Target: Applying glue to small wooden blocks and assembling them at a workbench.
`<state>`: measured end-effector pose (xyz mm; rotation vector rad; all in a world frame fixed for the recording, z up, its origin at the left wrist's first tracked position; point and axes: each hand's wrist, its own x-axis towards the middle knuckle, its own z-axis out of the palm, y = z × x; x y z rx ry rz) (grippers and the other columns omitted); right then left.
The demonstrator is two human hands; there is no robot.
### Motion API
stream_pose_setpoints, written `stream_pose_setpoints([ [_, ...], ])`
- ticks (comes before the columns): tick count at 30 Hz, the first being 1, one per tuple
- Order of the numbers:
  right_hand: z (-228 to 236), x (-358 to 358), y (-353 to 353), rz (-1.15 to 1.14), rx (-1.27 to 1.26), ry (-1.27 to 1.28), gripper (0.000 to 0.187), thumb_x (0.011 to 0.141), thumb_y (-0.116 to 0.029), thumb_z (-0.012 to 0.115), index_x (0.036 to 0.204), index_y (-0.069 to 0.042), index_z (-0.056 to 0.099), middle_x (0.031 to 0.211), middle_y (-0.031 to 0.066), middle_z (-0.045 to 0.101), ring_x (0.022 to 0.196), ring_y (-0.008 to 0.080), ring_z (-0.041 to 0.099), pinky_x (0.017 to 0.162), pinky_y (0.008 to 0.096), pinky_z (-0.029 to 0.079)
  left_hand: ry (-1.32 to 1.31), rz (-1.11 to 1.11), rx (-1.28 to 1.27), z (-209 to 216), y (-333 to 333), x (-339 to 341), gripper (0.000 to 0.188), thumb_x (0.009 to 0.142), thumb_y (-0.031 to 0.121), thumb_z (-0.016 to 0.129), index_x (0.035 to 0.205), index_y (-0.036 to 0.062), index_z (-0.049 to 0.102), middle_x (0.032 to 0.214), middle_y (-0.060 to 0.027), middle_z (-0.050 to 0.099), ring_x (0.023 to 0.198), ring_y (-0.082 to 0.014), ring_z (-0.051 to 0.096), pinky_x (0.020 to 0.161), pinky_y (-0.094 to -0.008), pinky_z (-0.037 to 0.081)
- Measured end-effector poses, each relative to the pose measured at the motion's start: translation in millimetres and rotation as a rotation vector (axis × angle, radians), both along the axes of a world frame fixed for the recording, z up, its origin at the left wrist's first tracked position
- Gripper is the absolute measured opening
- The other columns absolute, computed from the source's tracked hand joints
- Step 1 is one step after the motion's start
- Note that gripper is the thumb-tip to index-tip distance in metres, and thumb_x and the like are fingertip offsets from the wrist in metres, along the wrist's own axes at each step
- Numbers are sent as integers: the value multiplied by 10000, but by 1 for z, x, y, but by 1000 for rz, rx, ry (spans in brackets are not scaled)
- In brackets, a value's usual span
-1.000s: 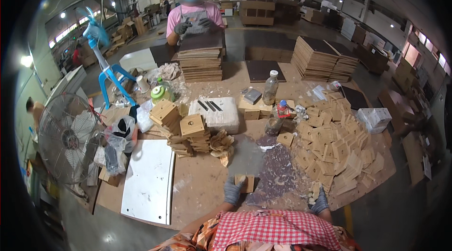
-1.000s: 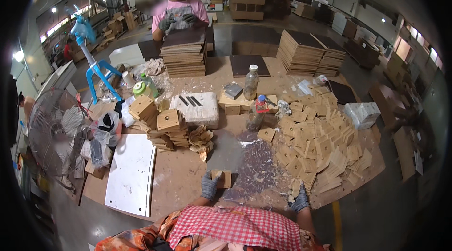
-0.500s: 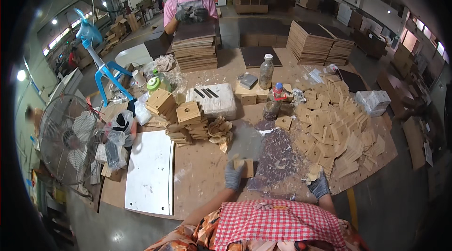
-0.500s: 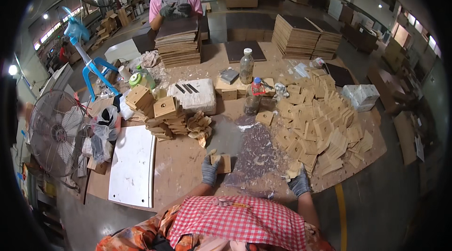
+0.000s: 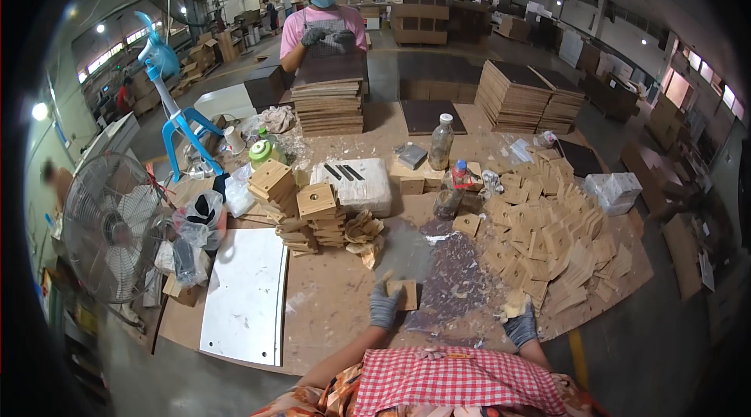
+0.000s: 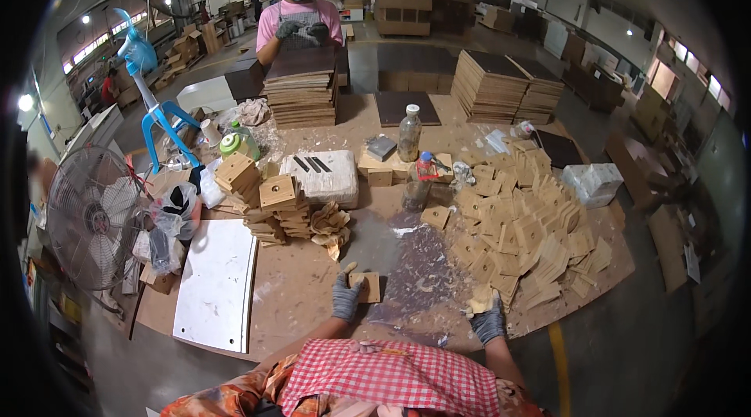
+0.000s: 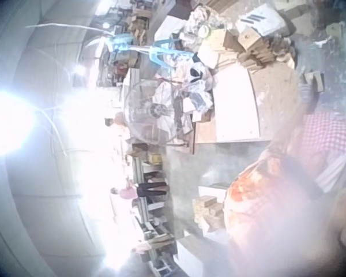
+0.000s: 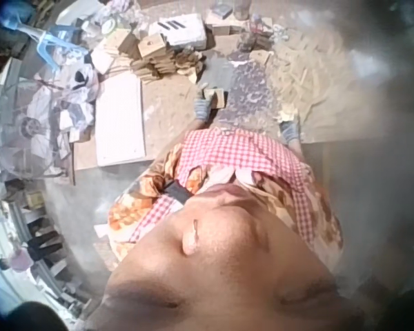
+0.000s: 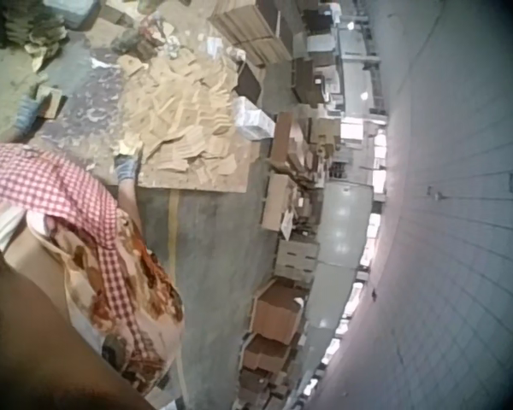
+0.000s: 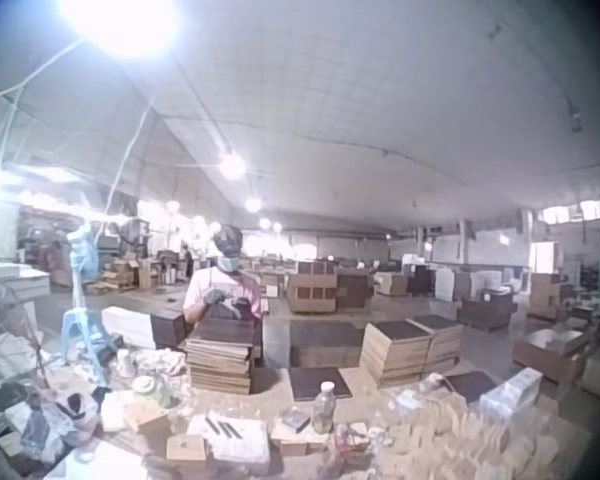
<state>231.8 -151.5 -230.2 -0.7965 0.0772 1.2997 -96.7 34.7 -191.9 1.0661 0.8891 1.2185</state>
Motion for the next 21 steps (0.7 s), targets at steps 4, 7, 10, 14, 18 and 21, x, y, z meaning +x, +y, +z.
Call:
stream_pose_setpoints([
  [4, -4, 1, 2, 13, 3, -43, 525, 841, -645, 404, 1115, -204, 484, 874, 158, 563, 688, 288, 529, 529, 327, 428, 9, 12, -5, -19, 4, -2, 353, 830, 14, 607, 1172, 53, 529, 985, -45, 586, 866, -124, 550, 798, -252, 460],
  [7, -8, 6, -1, 28, -11, -58, 519, 842, -634, 417, 1106, -193, 488, 873, 146, 565, 688, 287, 531, 524, 330, 432, 36, -16, -87, -18, 0, -1, 306, 830, 26, 611, 1128, 58, 548, 953, -39, 592, 848, -120, 547, 787, -253, 461],
  [10, -5, 3, 0, 24, -33, -49, 506, 849, -614, 424, 1093, -176, 494, 875, 141, 564, 692, 291, 532, 519, 331, 436, 115, 59, 3, -33, 4, -3, 295, 808, 40, 621, 1093, 30, 547, 906, -60, 593, 805, -128, 550, 726, -245, 472],
  [14, 9, -4, 1, -56, -82, -34, 509, 846, -603, 435, 1083, -157, 498, 885, 134, 573, 706, 300, 540, 526, 344, 440, 116, 41, -29, -29, 1, 0, 267, 819, 63, 612, 1074, 25, 546, 894, -65, 593, 787, -133, 552, 701, -264, 475],
  [18, 11, -3, -1, -8, -20, 5, 492, 840, -578, 459, 1100, -162, 500, 946, 130, 586, 751, 311, 553, 576, 359, 460, 58, 33, -38, -15, 3, -4, 250, 833, 77, 603, 1069, 19, 545, 889, -64, 590, 776, -127, 545, 691, -266, 475],
  [21, 12, 0, -1, 4, 1, 23, 486, 841, -564, 464, 1101, -155, 507, 963, 126, 592, 777, 311, 562, 602, 363, 470, 79, 44, -15, -14, 6, 0, 232, 852, 98, 589, 1065, 16, 550, 869, -55, 586, 747, -125, 541, 671, -258, 470],
])
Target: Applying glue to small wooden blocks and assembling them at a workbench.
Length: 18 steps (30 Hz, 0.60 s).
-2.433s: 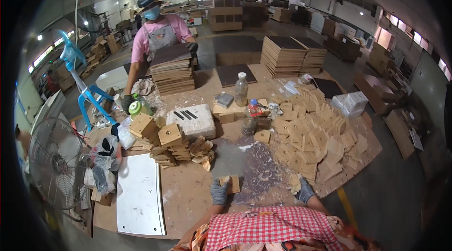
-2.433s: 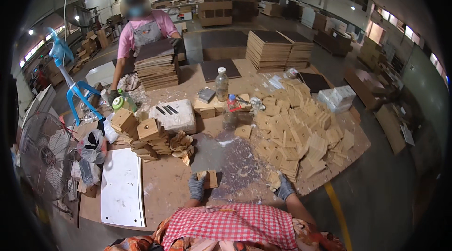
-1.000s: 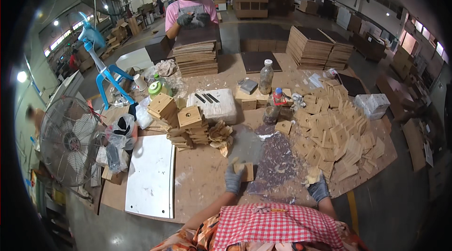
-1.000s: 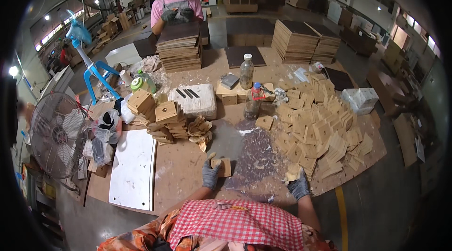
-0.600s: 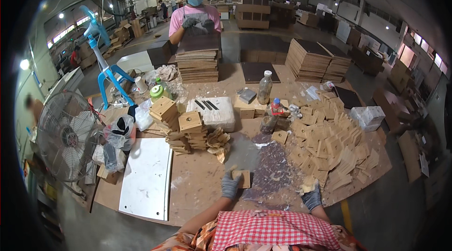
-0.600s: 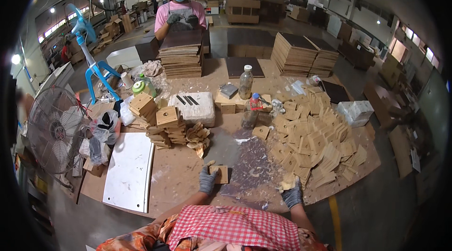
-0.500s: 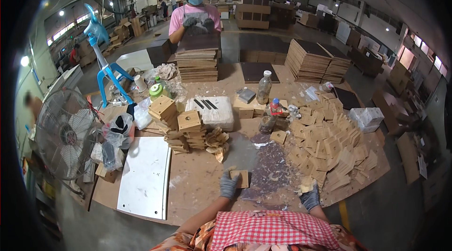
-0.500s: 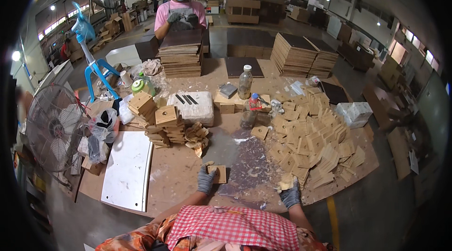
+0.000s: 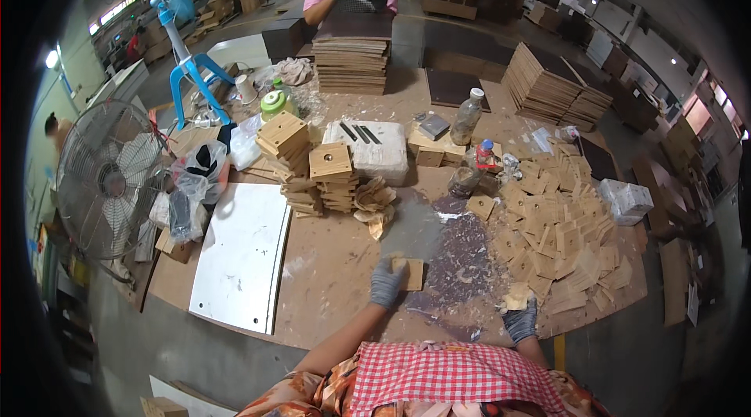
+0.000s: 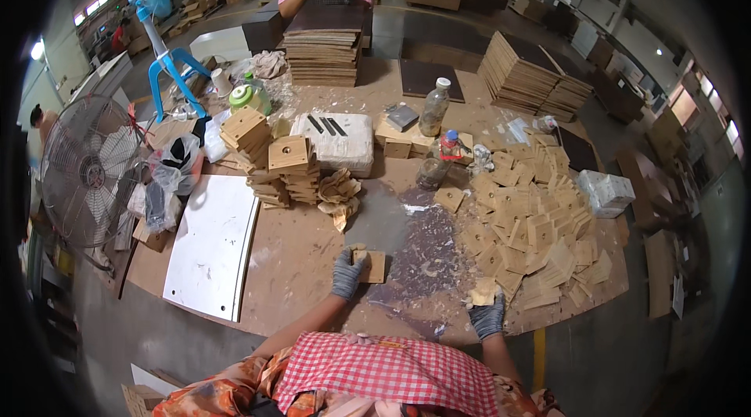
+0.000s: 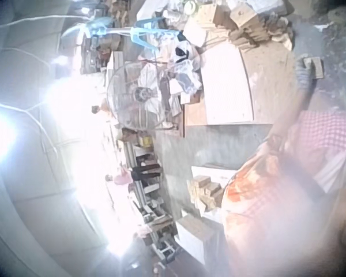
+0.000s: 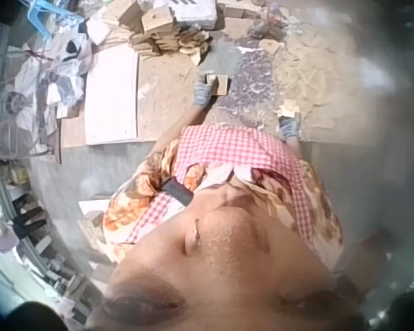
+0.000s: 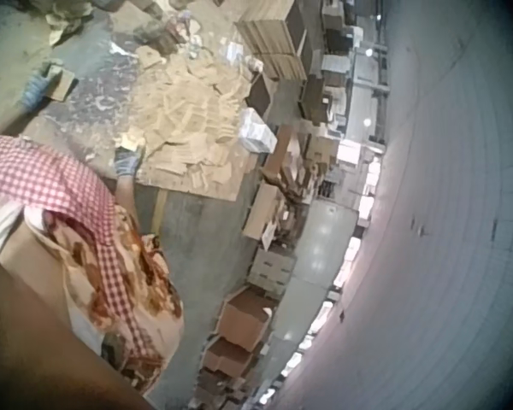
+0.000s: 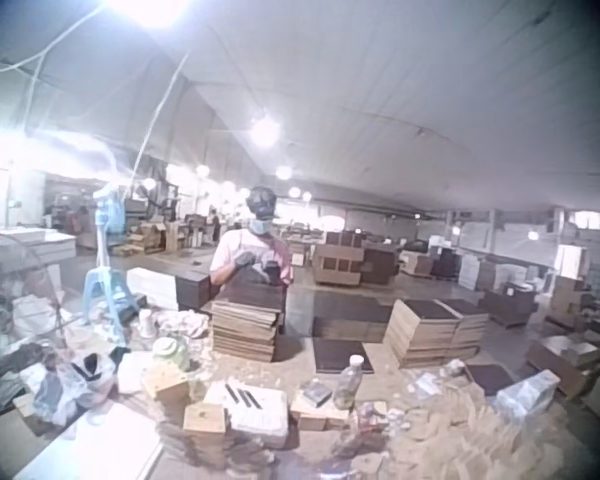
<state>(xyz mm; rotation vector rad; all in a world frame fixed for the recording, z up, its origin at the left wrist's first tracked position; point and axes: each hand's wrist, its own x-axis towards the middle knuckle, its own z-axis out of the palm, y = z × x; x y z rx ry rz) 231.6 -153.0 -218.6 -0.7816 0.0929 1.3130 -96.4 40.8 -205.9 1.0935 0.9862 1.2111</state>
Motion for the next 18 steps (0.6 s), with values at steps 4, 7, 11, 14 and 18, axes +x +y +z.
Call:
stream_pose_setpoints([
  [4, 9, -7, 4, 10, -51, 28, 495, 846, -558, 458, 1104, -140, 519, 954, 124, 598, 782, 309, 569, 597, 367, 475, 3, 4, -21, 7, -2, -4, 218, 858, 119, 585, 1051, 19, 565, 849, -49, 588, 736, -122, 542, 666, -256, 469],
  [7, 2, -2, 0, -10, -35, -18, 502, 849, -552, 457, 1125, -136, 511, 967, 130, 596, 779, 313, 567, 597, 370, 476, -41, -8, -60, 11, -4, 0, 215, 860, 125, 580, 1052, 28, 572, 846, -55, 591, 746, -121, 545, 677, -260, 471],
  [11, -16, 6, -1, 62, 9, -77, 523, 864, -569, 405, 1141, -135, 498, 968, 138, 594, 772, 326, 566, 589, 371, 465, 74, -1, 69, -14, -2, -4, 213, 863, 126, 574, 1052, 29, 573, 852, -62, 594, 755, -126, 548, 688, -267, 472],
  [14, -23, 8, -3, 24, -34, -80, 554, 872, -582, 374, 1137, -110, 495, 956, 165, 591, 753, 330, 565, 579, 367, 460, 61, 24, 64, -21, -1, -5, 197, 861, 107, 572, 1039, 23, 577, 848, -49, 600, 764, -125, 552, 699, -271, 475],
  [18, -2, -9, 3, -10, -51, -84, 586, 876, -589, 365, 1134, -78, 491, 927, 181, 592, 737, 330, 562, 580, 374, 463, -74, -26, -124, -20, -2, -10, 185, 841, 61, 581, 1021, 19, 579, 856, -62, 610, 774, -140, 572, 716, -274, 479],
])
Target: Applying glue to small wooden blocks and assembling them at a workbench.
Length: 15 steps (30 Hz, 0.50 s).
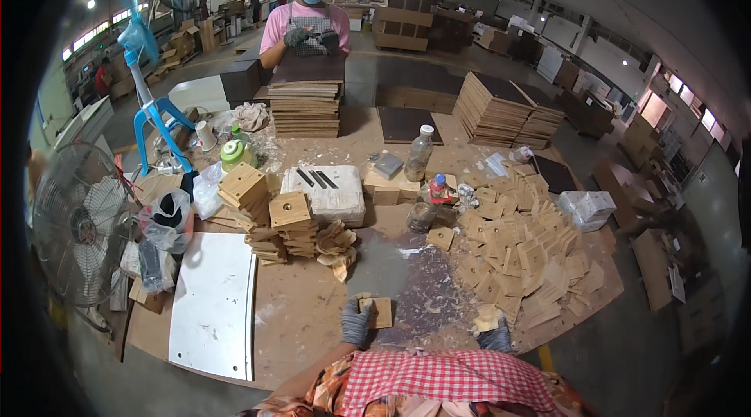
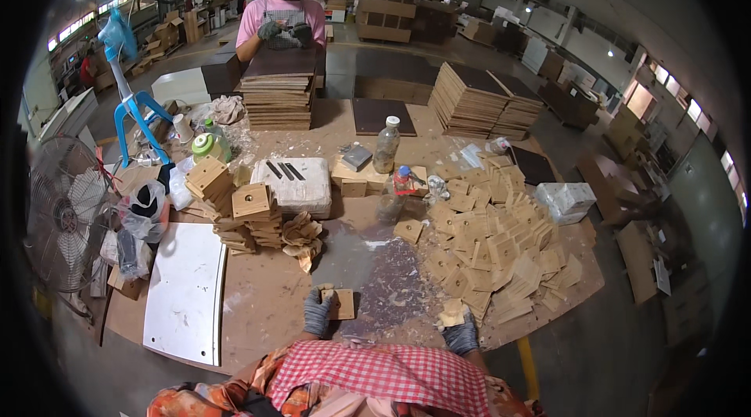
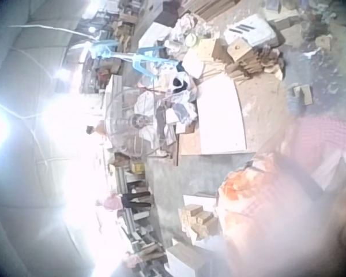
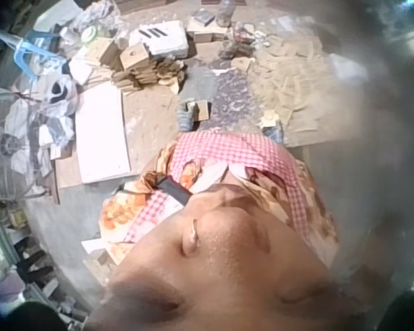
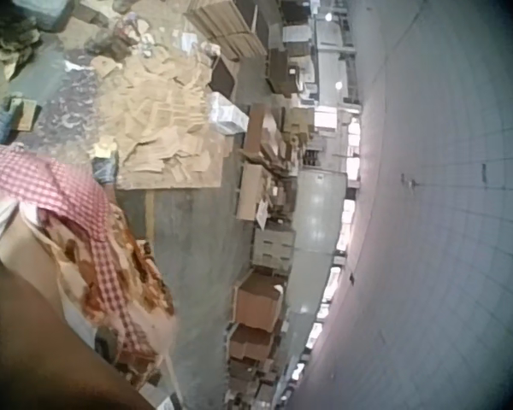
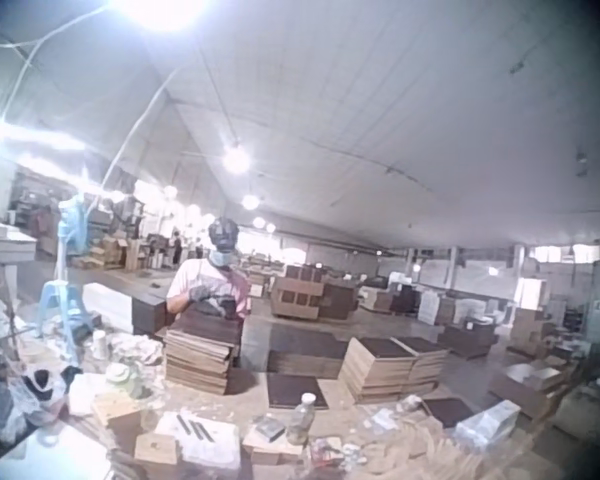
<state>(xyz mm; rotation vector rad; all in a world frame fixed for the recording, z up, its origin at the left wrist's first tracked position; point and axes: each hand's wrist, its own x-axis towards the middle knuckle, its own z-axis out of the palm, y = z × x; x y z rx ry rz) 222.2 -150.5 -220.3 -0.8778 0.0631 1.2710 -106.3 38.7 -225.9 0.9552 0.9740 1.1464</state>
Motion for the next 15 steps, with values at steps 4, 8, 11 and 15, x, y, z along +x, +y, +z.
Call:
stream_pose_setpoints([
  [4, -13, 8, 0, -10, -1, -28, 592, 864, -598, 402, 1165, -95, 485, 979, 173, 573, 764, 322, 549, 596, 368, 469, 187, 43, 193, -15, 5, 2, 162, 844, 83, 578, 992, 14, 580, 846, -61, 623, 719, -146, 579, 658, -285, 486],
  [8, 3, 10, -4, -19, -21, 57, 579, 860, -601, 411, 1177, -122, 481, 1039, 159, 545, 799, 315, 540, 614, 364, 480, 96, -16, 91, 17, 2, 10, 168, 872, 128, 577, 996, 15, 570, 833, -45, 603, 723, -130, 556, 658, -282, 475],
  [11, 4, 8, -1, -14, -32, 35, 574, 861, -599, 413, 1181, -128, 480, 1062, 155, 544, 808, 311, 543, 610, 370, 489, 32, -2, 101, 16, 2, 6, 171, 881, 140, 575, 1005, 23, 566, 817, -36, 591, 705, -111, 534, 652, -267, 470],
  [15, 3, 4, 0, -36, -49, 55, 548, 873, -585, 398, 1153, -127, 509, 1022, 138, 578, 803, 309, 558, 612, 371, 497, 110, 5, 166, 7, 5, 4, 160, 880, 129, 571, 1009, 34, 566, 814, -31, 588, 702, -96, 521, 650, -252, 465],
])
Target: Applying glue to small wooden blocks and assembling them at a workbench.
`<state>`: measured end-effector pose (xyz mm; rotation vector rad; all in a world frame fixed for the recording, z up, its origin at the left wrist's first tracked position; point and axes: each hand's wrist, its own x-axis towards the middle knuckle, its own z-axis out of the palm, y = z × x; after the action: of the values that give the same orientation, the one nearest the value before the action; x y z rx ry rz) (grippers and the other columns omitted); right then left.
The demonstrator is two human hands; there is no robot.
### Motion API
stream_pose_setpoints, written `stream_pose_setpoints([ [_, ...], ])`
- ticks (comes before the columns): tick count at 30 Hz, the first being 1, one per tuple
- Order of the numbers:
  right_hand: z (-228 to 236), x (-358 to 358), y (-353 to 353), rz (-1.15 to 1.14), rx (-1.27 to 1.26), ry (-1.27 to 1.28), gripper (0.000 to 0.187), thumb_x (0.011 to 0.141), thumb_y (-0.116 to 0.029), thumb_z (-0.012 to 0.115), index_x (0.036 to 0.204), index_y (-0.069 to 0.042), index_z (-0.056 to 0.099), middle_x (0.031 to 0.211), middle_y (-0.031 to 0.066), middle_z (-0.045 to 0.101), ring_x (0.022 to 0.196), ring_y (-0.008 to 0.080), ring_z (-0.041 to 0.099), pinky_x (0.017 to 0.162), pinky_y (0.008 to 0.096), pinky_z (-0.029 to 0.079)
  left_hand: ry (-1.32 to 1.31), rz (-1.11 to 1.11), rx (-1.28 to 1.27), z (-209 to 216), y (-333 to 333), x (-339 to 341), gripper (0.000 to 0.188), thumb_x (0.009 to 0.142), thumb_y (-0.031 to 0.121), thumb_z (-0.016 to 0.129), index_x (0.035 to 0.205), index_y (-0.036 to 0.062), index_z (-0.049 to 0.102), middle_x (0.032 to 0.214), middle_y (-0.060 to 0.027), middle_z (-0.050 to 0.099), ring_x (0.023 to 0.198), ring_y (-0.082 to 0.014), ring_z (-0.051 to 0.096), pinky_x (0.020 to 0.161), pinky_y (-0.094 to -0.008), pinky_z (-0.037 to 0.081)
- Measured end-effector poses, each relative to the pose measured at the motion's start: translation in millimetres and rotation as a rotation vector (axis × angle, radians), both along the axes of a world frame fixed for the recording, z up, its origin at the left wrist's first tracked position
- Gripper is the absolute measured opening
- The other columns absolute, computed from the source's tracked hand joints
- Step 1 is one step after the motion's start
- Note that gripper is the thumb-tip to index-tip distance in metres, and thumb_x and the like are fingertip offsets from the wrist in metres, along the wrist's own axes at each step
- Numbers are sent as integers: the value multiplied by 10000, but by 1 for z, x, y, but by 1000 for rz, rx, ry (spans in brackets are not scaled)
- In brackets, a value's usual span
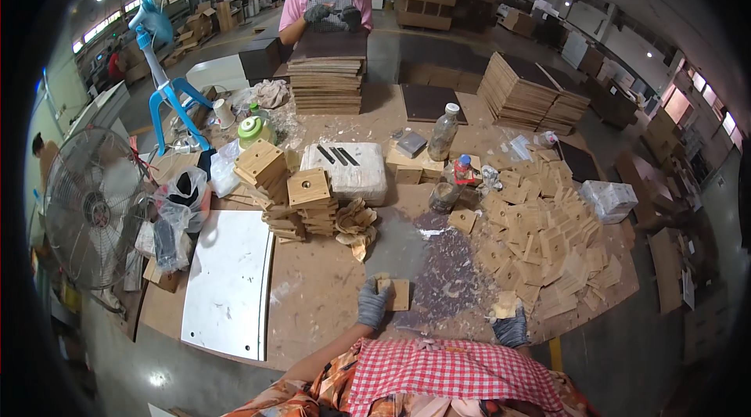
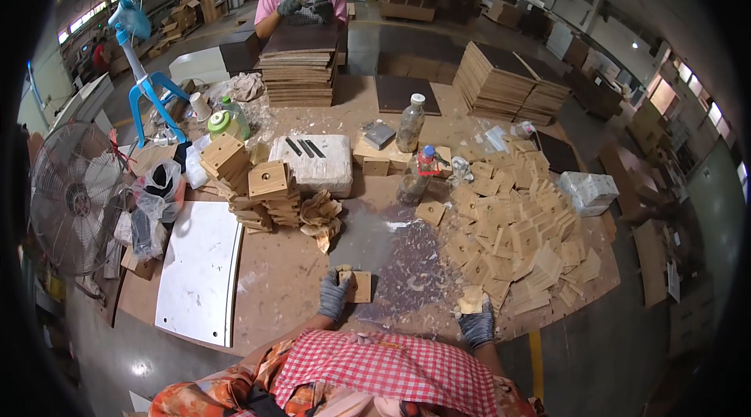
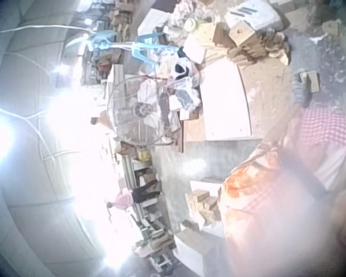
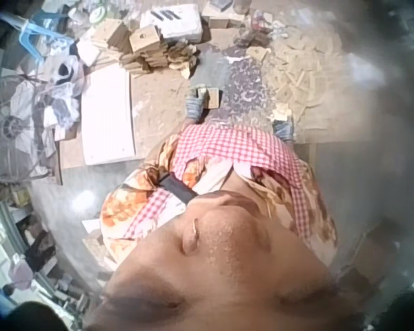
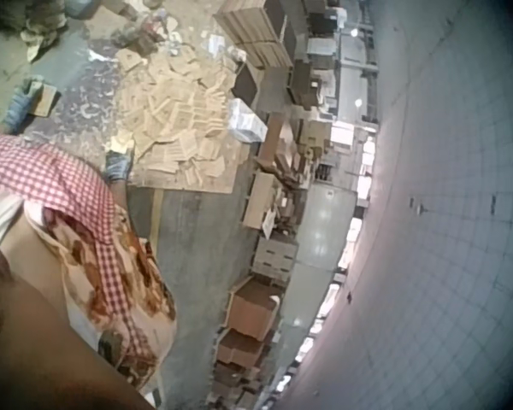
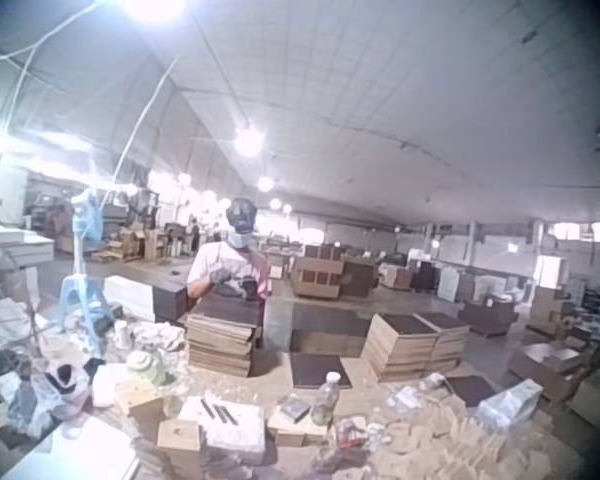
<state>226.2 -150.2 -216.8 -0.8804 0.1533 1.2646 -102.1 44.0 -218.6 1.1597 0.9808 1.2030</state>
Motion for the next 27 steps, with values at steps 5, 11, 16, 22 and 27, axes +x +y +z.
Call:
stream_pose_setpoints([
  [5, -15, 9, -7, 40, -6, -23, 550, 883, -587, 365, 1147, -131, 519, 1003, 125, 594, 810, 308, 563, 622, 369, 501, -67, -29, -166, 12, -7, -2, 180, 870, 96, 574, 1039, 36, 586, 891, -43, 612, 807, -130, 553, 748, -266, 464],
  [11, -37, 16, -7, 6, 101, -57, 569, 880, -602, 350, 1185, -143, 489, 1075, 120, 558, 870, 310, 542, 680, 391, 486, 37, -10, -98, 10, -6, 0, 170, 866, 105, 576, 1018, 32, 600, 891, -56, 627, 811, -140, 569, 746, -273, 467],
  [16, -10, 3, 2, 18, 24, -31, 532, 878, -566, 416, 1163, -123, 490, 1015, 142, 574, 805, 310, 553, 625, 373, 492, 242, 52, -49, 14, 0, 2, 190, 864, 160, 583, 998, 26, 600, 840, -78, 631, 755, -151, 580, 688, -286, 474],
  [22, 1, -3, 4, 10, 41, -51, 529, 875, -555, 439, 1119, -91, 509, 936, 150, 585, 778, 315, 558, 611, 359, 497, 66, 1, -70, 1, 2, 4, 205, 873, 158, 577, 1022, 18, 581, 869, -46, 614, 750, -125, 551, 689, -261, 473],
  [27, -10, 7, -2, 49, 49, 14, 544, 880, -571, 400, 1147, -108, 498, 1010, 151, 566, 801, 340, 550, 621, 374, 494, 105, -2, -24, 2, 0, 2, 191, 882, 130, 554, 1036, 19, 573, 875, -54, 611, 763, -123, 548, 697, -259, 471],
])
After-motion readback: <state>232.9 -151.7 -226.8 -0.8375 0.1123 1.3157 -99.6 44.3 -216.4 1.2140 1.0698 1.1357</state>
